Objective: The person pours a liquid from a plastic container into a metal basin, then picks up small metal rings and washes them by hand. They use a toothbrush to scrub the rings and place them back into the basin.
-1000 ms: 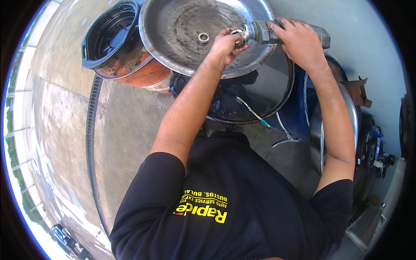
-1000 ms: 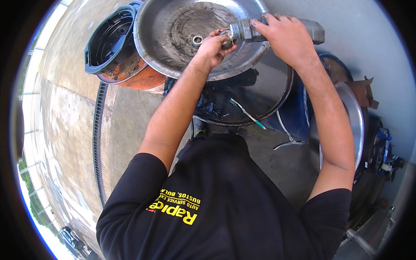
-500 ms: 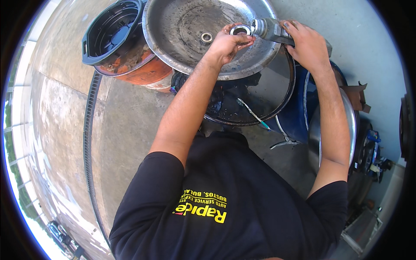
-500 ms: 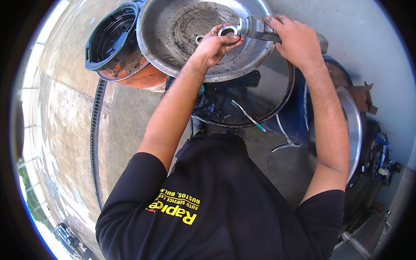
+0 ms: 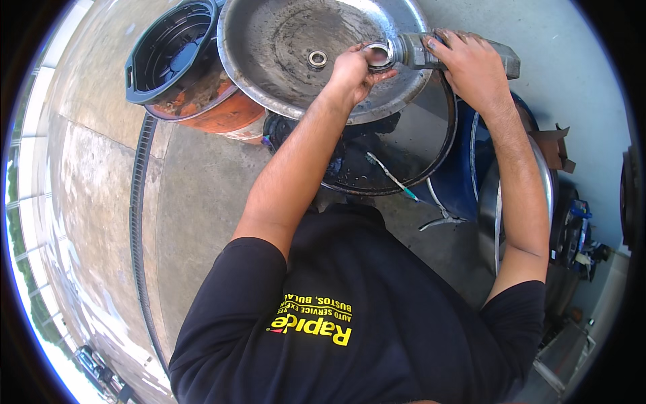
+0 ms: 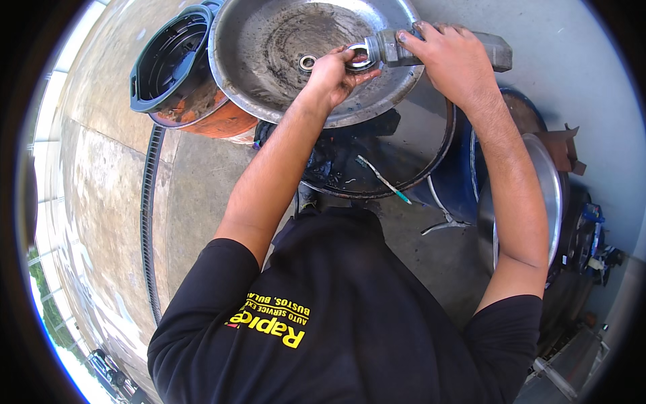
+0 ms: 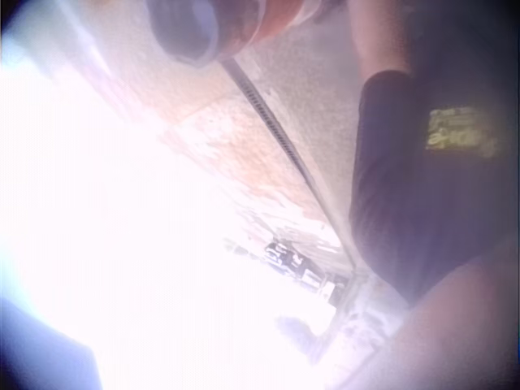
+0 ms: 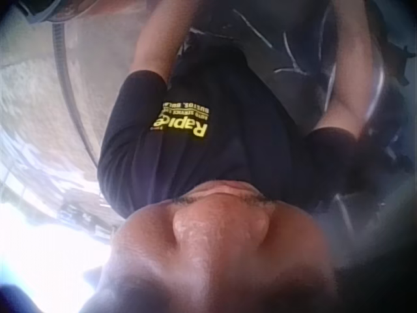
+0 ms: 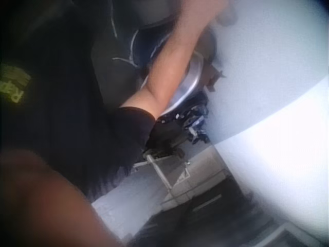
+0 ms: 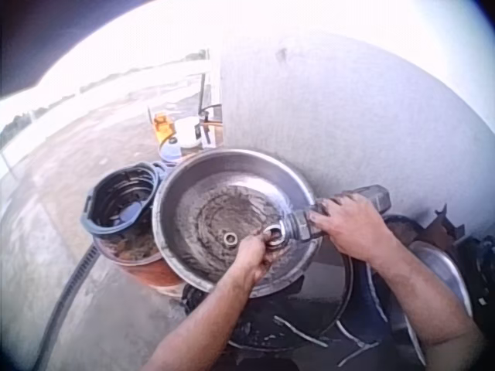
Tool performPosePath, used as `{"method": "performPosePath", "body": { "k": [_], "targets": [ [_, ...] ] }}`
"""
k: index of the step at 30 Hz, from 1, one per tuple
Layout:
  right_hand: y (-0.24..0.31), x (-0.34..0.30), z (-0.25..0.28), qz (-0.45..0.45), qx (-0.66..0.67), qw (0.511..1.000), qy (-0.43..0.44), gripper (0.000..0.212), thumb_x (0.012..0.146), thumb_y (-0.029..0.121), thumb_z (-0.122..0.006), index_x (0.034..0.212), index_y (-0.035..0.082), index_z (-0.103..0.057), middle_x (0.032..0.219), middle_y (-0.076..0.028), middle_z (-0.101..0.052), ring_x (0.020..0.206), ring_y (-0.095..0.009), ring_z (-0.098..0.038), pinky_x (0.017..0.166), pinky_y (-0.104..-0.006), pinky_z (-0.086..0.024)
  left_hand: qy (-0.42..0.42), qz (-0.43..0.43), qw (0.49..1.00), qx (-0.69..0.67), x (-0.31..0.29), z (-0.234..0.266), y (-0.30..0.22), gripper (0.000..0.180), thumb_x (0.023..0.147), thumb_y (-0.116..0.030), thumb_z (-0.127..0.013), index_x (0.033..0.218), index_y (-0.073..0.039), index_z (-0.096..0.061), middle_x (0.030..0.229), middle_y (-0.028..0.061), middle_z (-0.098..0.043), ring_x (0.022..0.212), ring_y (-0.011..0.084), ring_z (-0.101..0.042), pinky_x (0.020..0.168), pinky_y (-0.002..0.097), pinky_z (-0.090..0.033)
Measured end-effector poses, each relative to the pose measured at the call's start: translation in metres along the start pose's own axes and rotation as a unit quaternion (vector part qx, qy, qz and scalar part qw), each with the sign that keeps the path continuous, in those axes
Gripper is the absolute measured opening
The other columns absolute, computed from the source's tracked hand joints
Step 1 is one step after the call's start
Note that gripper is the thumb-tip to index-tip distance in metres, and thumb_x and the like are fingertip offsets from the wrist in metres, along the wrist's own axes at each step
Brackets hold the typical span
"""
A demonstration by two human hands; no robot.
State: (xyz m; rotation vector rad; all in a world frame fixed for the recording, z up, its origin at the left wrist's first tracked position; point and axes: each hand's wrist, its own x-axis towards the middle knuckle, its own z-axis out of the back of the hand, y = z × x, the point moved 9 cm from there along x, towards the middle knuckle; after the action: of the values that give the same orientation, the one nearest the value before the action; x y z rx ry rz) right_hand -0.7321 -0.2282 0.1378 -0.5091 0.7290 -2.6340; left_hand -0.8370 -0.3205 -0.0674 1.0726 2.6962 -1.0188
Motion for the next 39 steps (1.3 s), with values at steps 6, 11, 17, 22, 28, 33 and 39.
{"method": "performPosePath", "body": {
  "k": [6, 11, 17, 22, 28, 33, 39],
  "targets": [
    [0.006, 0.0, 0.002, -0.002, -0.002, 1.0, 0.004, 0.05, 0.086, 0.01, -0.072, 0.134, 0.024, -0.068, 0.127, -0.007, -0.069, 0.111, -0.026, -0.07, 0.093, -0.0413, -0.057, 0.04, -0.071, 0.994, 0.073, -0.004, -0.013, -0.007, 0.051, 0.1, 0.009, -0.053, 0.144, -0.001, -0.028, 0.118, 0.0231, -0.06, 0.109, 0.0348, -0.07, 0.089, 0.049, -0.068],
    [0.009, 0.006, 0.01, 0.027, -0.038, 0.999, -0.008, 0.046, 0.089, 0.012, -0.069, 0.134, 0.025, -0.068, 0.125, -0.007, -0.069, 0.113, -0.026, -0.069, 0.097, -0.0416, -0.055, 0.004, -0.03, 0.989, 0.143, -0.011, -0.016, -0.008, 0.034, 0.107, -0.005, -0.051, 0.137, 0.001, -0.038, 0.123, 0.0256, -0.061, 0.114, 0.0334, -0.069, 0.082, 0.0467, -0.069],
    [0.014, 0.009, 0.008, 0.029, -0.033, 0.999, -0.004, 0.045, 0.09, 0.013, -0.067, 0.134, 0.024, -0.068, 0.123, -0.006, -0.069, 0.115, -0.026, -0.069, 0.099, -0.0414, -0.055, -0.014, -0.033, 0.999, 0.041, -0.004, -0.016, -0.001, 0.037, 0.112, -0.02, -0.039, 0.137, 0.005, -0.046, 0.125, 0.0267, -0.064, 0.119, 0.0376, -0.068, 0.083, 0.0562, -0.066],
    [0.009, 0.005, 0.0, 0.007, -0.009, 1.0, 0.009, 0.046, 0.09, 0.013, -0.068, 0.135, 0.023, -0.067, 0.126, -0.007, -0.069, 0.116, -0.026, -0.068, 0.098, -0.0416, -0.055, 0.059, -0.007, 0.998, -0.021, -0.002, -0.023, 0.005, 0.036, 0.11, -0.013, -0.039, 0.138, 0.007, -0.05, 0.128, 0.024, -0.064, 0.114, 0.0386, -0.07, 0.09, 0.0579, -0.064],
    [0.011, 0.009, 0.008, 0.021, -0.007, 1.0, -0.007, 0.049, 0.088, 0.011, -0.069, 0.135, 0.024, -0.067, 0.13, -0.007, -0.069, 0.116, -0.027, -0.068, 0.097, -0.0417, -0.055, 0.023, -0.037, 0.995, 0.086, 0.006, -0.006, 0.005, 0.034, 0.109, -0.012, -0.045, 0.138, 0.006, -0.047, 0.116, 0.0192, -0.067, 0.096, 0.0297, -0.074, 0.071, 0.0451, -0.069],
    [0.01, 0.014, 0.013, 0.025, -0.031, 0.999, -0.007, 0.048, 0.088, 0.012, -0.069, 0.134, 0.025, -0.067, 0.127, -0.007, -0.069, 0.116, -0.027, -0.068, 0.098, -0.0414, -0.055, 0.024, -0.014, 0.999, 0.039, -0.004, -0.012, 0.007, 0.024, 0.108, -0.01, -0.048, 0.127, 0.004, -0.055, 0.103, 0.0154, -0.068, 0.086, 0.0254, -0.073, 0.071, 0.0424, -0.069],
    [0.011, 0.01, 0.006, 0.024, -0.041, 0.999, 0.004, 0.048, 0.089, 0.012, -0.07, 0.135, 0.025, -0.067, 0.12, -0.006, -0.069, 0.116, -0.026, -0.068, 0.101, -0.0412, -0.055, 0.027, -0.035, 0.996, 0.078, -0.016, -0.019, -0.005, 0.028, 0.11, -0.013, -0.047, 0.131, 0.004, -0.055, 0.104, 0.0159, -0.068, 0.088, 0.0259, -0.073, 0.076, 0.046, -0.068]
  ]
}}
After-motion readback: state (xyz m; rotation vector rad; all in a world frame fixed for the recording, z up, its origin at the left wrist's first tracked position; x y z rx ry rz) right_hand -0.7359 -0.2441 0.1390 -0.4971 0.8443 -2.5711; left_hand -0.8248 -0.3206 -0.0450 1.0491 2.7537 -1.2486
